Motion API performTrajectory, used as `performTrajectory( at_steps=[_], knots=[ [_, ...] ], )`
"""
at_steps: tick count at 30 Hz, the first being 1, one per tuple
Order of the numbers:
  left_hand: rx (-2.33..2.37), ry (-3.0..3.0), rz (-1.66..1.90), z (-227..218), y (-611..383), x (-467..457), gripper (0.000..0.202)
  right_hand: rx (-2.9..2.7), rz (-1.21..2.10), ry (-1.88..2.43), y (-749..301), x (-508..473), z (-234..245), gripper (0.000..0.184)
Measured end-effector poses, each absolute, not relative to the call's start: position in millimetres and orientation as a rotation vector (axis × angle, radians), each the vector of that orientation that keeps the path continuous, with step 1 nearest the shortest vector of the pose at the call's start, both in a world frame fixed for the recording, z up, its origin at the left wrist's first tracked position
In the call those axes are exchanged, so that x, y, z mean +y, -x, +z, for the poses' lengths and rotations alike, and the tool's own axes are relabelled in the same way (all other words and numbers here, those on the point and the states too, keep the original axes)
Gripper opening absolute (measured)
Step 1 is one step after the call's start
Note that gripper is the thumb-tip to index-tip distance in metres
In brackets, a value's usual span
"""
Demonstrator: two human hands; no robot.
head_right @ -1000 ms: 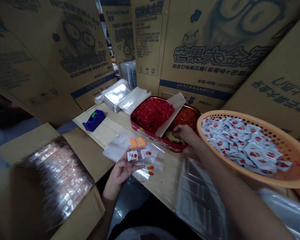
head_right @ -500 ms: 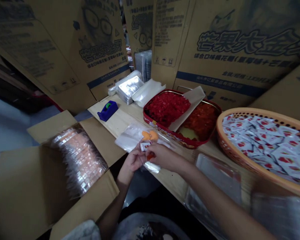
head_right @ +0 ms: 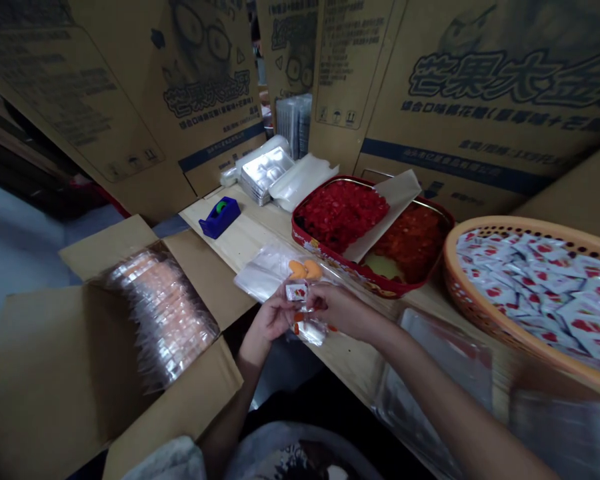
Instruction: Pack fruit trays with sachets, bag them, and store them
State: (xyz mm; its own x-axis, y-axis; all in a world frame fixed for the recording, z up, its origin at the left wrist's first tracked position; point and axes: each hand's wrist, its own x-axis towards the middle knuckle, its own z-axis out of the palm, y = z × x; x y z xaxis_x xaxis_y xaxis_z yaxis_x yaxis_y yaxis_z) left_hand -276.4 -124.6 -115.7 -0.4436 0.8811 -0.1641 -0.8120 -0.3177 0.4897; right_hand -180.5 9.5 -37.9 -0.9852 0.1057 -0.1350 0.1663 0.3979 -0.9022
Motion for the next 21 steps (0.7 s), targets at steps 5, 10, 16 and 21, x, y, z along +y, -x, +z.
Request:
performTrajectory(
  at_steps=[5, 10, 16, 21],
  knots=[
    [0.607, -0.151, 1.904, -116, 276, -127, 0.072, 2.772, -1.669, -0.388, 189, 41, -18, 0.008],
    [0.627, -0.141, 1.900, -115, 275, -128, 0.072, 3.181, -0.882, -0.793, 232, 101, -10, 0.022],
    [0.604, -0.143, 1.891, -115, 276, -127, 0.070, 3.053, -0.756, -0.756, 272, 120, -53, 0.024],
    [0.600, -0.118, 1.904, -116, 276, -127, 0.068, 3.033, -0.774, -0.792, 275, 119, -62, 0.011]
  ],
)
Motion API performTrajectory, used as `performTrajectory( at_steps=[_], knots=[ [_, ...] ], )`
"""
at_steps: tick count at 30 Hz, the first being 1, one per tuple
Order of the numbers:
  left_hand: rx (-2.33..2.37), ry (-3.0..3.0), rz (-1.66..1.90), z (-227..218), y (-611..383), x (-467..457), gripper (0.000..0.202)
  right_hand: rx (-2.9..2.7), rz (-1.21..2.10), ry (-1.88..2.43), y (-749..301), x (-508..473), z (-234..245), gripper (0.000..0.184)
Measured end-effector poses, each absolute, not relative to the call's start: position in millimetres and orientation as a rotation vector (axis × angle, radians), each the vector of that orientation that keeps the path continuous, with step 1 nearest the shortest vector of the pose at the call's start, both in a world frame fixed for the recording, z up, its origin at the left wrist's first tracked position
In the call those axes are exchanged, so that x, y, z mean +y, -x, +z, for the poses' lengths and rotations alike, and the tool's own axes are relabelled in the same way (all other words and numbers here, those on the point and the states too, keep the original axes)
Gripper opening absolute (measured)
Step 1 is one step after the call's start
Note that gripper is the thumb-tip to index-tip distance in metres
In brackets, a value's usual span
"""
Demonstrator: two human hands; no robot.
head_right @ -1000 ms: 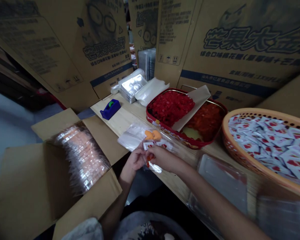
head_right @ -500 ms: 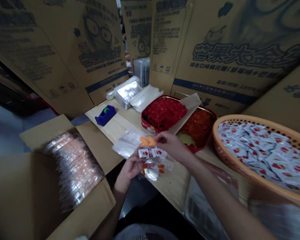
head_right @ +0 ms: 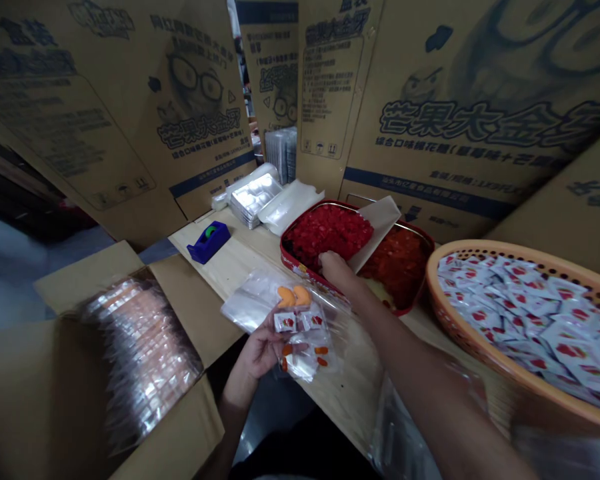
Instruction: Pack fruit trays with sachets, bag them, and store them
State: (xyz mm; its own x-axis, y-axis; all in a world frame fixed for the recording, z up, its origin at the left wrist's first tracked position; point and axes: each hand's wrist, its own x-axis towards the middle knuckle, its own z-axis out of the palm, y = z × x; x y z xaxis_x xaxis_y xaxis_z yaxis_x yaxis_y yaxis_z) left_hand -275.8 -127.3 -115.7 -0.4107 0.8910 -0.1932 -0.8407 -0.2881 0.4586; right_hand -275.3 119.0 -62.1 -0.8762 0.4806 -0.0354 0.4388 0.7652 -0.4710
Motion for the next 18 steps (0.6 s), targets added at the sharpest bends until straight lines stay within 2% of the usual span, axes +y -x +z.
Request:
performTrajectory(
  at_steps=[3, 9, 13, 18],
  knots=[
    [0.605, -0.126, 1.906, -115, 276, -127, 0.068, -2.799, 0.749, 0.791, 268, 125, -56, 0.006],
    [0.628, -0.142, 1.903, -111, 275, -127, 0.074, -2.577, 0.810, 0.883, 244, 128, -41, 0.012],
    [0.604, -0.162, 1.900, -109, 273, -129, 0.070, -2.485, 0.871, 0.875, 227, 109, -20, 0.011],
    [0.622, -0.182, 1.882, -103, 263, -131, 0.072, -2.650, 1.258, 0.528, 178, 51, -13, 0.005]
  ],
)
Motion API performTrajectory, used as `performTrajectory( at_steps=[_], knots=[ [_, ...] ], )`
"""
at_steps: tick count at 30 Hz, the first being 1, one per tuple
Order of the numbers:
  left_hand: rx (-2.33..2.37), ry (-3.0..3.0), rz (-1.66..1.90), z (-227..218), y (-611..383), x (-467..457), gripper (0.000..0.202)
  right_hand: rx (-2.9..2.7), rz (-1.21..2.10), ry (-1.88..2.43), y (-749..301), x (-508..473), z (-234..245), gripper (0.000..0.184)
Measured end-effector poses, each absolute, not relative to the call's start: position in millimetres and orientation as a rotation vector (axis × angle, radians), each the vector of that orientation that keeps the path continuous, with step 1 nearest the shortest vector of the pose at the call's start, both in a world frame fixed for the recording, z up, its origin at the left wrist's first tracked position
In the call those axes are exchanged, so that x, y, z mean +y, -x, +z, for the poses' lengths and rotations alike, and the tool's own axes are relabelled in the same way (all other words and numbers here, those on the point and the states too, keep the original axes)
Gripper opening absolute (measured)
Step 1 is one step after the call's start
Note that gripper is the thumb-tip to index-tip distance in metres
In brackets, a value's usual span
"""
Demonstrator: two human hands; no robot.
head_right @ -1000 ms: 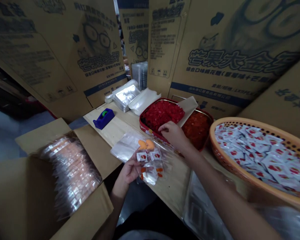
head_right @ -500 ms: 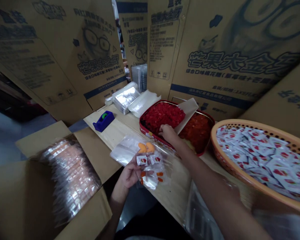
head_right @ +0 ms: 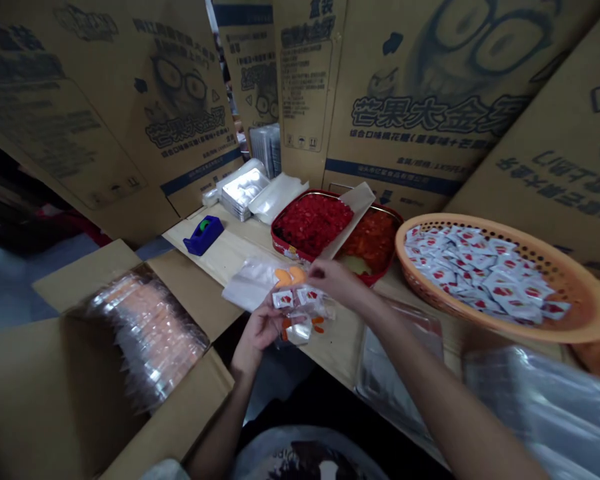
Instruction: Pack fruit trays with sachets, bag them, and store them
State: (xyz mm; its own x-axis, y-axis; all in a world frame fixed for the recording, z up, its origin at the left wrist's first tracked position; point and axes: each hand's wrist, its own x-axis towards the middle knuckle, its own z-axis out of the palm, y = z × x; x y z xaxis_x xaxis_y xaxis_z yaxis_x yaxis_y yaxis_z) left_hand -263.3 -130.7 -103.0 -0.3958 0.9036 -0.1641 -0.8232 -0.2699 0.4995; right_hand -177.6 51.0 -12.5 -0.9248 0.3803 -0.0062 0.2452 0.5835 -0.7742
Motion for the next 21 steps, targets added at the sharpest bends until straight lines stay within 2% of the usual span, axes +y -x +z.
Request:
performTrajectory(
  at_steps=[2, 6, 9, 16, 21],
  knots=[
    [0.632, -0.194, 1.864, -100, 258, -130, 0.076, -2.696, 1.337, 0.365, 154, 27, -21, 0.007],
    [0.649, -0.223, 1.829, -94, 246, -126, 0.072, -2.665, 1.184, 0.328, 119, -6, -38, 0.002],
    [0.662, -0.218, 1.794, -92, 239, -123, 0.070, -2.574, 1.073, 0.349, 99, -10, -39, 0.022],
    [0.642, -0.112, 1.733, -87, 226, -120, 0.072, -2.347, 0.350, 0.880, 50, 46, -55, 0.030],
    [0.662, -0.128, 1.702, -91, 225, -122, 0.066, -2.425, 0.228, 1.152, 46, 67, -90, 0.031]
  ],
)
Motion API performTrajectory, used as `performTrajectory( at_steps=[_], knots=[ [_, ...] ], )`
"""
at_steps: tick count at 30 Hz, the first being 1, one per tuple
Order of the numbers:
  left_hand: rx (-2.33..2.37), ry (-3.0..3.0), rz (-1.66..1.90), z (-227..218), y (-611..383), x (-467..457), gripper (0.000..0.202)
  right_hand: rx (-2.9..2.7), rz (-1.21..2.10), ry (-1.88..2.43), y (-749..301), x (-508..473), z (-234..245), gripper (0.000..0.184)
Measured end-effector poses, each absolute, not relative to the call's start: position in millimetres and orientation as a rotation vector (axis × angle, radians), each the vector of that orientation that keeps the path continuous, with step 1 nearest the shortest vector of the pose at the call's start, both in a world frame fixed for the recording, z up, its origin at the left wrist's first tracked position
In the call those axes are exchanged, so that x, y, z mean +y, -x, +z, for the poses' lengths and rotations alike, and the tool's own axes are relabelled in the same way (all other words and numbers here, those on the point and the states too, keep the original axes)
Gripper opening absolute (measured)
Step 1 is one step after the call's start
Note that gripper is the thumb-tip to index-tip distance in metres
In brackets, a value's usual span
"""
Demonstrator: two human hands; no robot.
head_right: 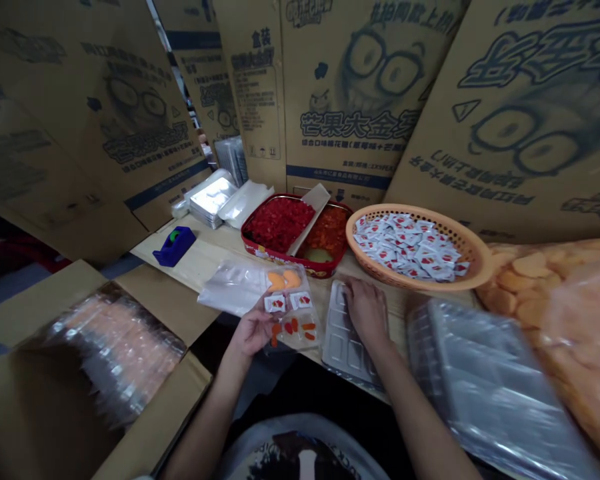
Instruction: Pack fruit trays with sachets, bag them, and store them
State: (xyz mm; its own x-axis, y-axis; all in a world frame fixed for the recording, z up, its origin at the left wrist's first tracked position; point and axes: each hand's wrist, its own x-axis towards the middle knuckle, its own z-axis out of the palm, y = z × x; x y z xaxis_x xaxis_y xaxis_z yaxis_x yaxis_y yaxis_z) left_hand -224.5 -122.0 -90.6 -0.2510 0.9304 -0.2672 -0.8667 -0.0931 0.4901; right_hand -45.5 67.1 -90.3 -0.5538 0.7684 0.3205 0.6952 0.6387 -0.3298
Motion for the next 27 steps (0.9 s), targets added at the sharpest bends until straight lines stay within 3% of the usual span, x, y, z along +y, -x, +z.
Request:
performTrajectory(
  at_steps=[11, 20, 23, 27],
  knots=[
    [0.705, -0.135, 1.698, -94, 229, -121, 0.078, -2.252, 0.152, 1.175, 45, 69, -102, 0.039],
    [0.698, -0.175, 1.660, -95, 230, -121, 0.077, -2.138, 0.056, 1.168, 45, 70, -63, 0.044],
    [0.682, -0.175, 1.650, -93, 228, -121, 0.072, -2.197, 0.290, 1.002, 45, 69, -39, 0.042],
    [0.653, -0.159, 1.633, -90, 226, -121, 0.062, -2.460, 0.948, 0.733, 64, 56, -9, 0.041]
  ],
)
